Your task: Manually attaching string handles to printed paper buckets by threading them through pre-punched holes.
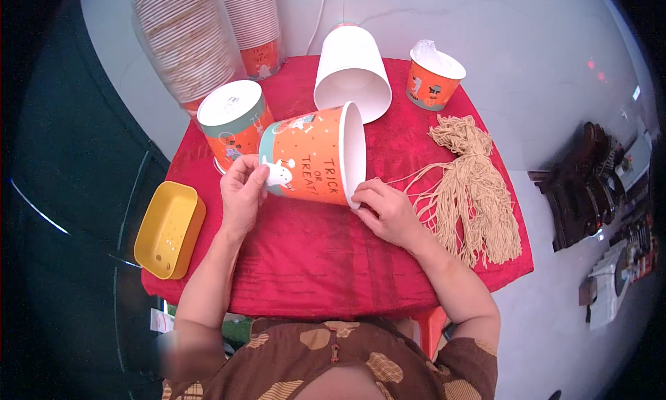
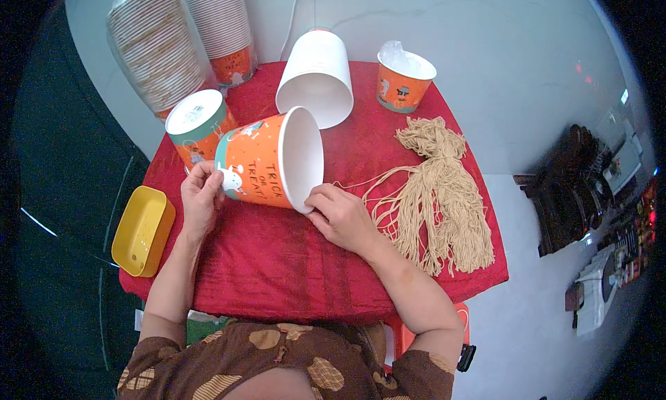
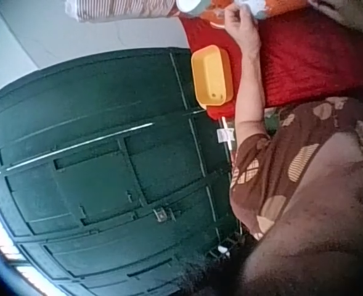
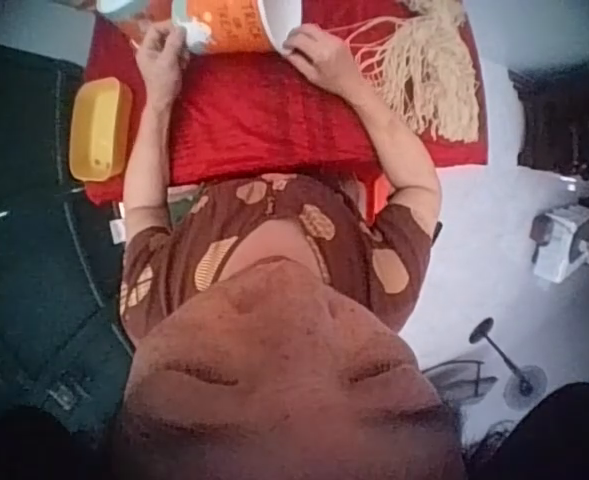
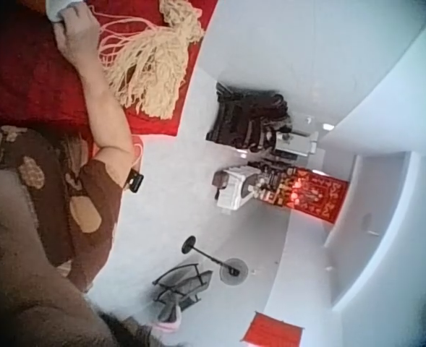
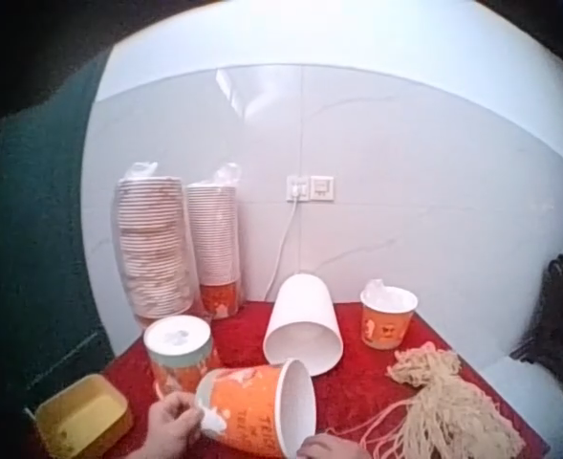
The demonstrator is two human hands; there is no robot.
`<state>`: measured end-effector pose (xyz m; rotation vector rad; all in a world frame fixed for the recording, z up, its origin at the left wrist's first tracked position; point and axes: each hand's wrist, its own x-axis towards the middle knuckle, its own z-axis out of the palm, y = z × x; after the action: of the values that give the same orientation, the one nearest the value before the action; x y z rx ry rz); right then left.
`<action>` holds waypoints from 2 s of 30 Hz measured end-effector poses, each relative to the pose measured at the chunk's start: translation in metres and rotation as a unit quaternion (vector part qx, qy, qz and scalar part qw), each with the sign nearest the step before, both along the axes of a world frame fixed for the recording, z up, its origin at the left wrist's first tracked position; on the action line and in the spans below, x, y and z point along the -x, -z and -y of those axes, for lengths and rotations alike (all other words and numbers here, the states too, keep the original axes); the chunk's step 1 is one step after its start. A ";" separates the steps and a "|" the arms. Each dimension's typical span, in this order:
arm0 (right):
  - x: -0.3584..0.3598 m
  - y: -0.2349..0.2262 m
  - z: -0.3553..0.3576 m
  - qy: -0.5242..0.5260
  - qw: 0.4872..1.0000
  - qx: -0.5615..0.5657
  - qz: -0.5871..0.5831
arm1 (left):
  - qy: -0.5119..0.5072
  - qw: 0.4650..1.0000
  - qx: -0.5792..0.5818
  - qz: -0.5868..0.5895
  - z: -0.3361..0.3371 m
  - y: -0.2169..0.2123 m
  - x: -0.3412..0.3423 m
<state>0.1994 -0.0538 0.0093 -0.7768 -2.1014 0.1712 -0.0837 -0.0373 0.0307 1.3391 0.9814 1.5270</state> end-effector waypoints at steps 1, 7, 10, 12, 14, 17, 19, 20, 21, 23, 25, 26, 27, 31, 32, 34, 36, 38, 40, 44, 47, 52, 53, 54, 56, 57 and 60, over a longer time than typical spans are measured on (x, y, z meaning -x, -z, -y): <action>0.000 0.000 0.000 0.000 1.000 0.000 0.000 | -0.010 1.000 -0.005 -0.015 0.000 0.001 -0.001; 0.002 -0.002 0.003 -0.026 0.999 -0.007 -0.023 | 0.012 0.999 -0.027 -0.032 0.002 0.006 -0.009; 0.001 -0.001 0.004 -0.022 0.999 0.005 -0.041 | 0.032 0.998 -0.039 -0.041 0.003 0.012 -0.014; 0.003 -0.007 0.007 -0.019 0.997 0.020 -0.079 | 0.065 0.994 -0.056 -0.072 0.004 0.015 -0.015; 0.002 -0.003 0.005 -0.012 0.996 0.019 -0.081 | 0.074 0.992 -0.065 -0.082 0.003 0.017 -0.013; 0.001 -0.004 0.005 -0.010 0.997 0.022 -0.070 | 0.078 0.983 -0.087 -0.142 0.001 0.016 -0.008; 0.001 -0.005 0.004 -0.017 0.998 0.027 -0.056 | 0.080 0.992 -0.035 -0.090 0.002 0.012 -0.004; 0.001 -0.004 0.004 -0.015 0.998 0.039 -0.041 | 0.071 0.995 -0.032 -0.059 0.005 0.006 -0.007; 0.001 -0.003 0.004 -0.013 0.998 0.051 -0.026 | 0.069 0.995 -0.032 -0.059 0.005 0.003 -0.008; 0.001 0.001 0.002 -0.012 0.998 0.048 -0.026 | 0.049 0.996 -0.052 -0.046 0.006 0.001 -0.008; 0.003 0.002 0.002 -0.012 0.999 0.044 -0.027 | 0.051 0.996 -0.053 -0.043 0.004 0.004 -0.006; 0.003 0.002 0.003 -0.010 0.999 0.046 -0.028 | 0.057 0.996 -0.053 -0.040 0.004 0.006 -0.005; 0.004 0.002 0.003 -0.007 0.998 0.048 -0.028 | 0.056 0.996 -0.053 -0.039 0.004 0.006 -0.005; 0.003 0.004 0.001 0.002 0.999 0.035 -0.017 | 0.070 0.996 -0.037 -0.034 0.006 0.003 -0.008; 0.004 0.004 0.001 -0.001 0.999 0.027 -0.022 | 0.066 0.996 -0.040 -0.043 0.006 0.003 -0.008; 0.003 0.003 0.002 -0.003 0.999 0.019 -0.028 | 0.056 0.996 -0.054 -0.050 0.006 0.003 -0.010; 0.002 0.000 0.005 -0.011 0.998 0.048 -0.032 | 0.042 0.995 -0.068 -0.058 0.006 0.005 -0.011; 0.005 -0.002 0.006 -0.013 0.997 0.040 -0.069 | 0.045 0.992 -0.095 -0.074 0.005 0.008 -0.012; 0.006 -0.001 0.006 -0.014 0.994 0.032 -0.107 | 0.046 0.991 -0.096 -0.082 0.005 0.007 -0.013; 0.004 0.001 0.003 0.001 0.994 0.022 -0.110 | 0.047 0.984 -0.120 -0.125 0.004 0.010 -0.009; 0.004 -0.002 0.006 -0.001 0.995 0.033 -0.093 | 0.038 0.993 -0.071 -0.082 0.006 0.005 -0.010; 0.005 -0.003 0.006 -0.018 0.997 0.043 -0.061 | 0.040 0.996 -0.045 -0.060 0.006 0.001 -0.008; 0.006 -0.006 0.008 -0.019 0.992 0.073 -0.098 | 0.046 0.996 -0.040 -0.061 0.007 0.001 -0.007; 0.006 -0.008 0.009 -0.021 0.985 0.103 -0.134 | 0.046 0.996 -0.040 -0.061 0.006 0.003 -0.008; 0.005 -0.001 0.010 -0.023 0.972 0.148 -0.181 | 0.036 0.985 -0.128 -0.105 0.003 0.008 -0.012; 0.005 0.001 0.010 -0.046 0.948 0.208 -0.237 | 0.035 0.986 -0.127 -0.105 0.003 0.010 -0.013; 0.006 -0.001 0.012 -0.089 0.910 0.281 -0.292 | 0.039 0.984 -0.135 -0.106 0.003 0.012 -0.014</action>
<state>0.1936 -0.0655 0.0105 -0.7345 -1.5391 1.0180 -0.0698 -0.0400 0.0189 1.7404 0.8584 1.5203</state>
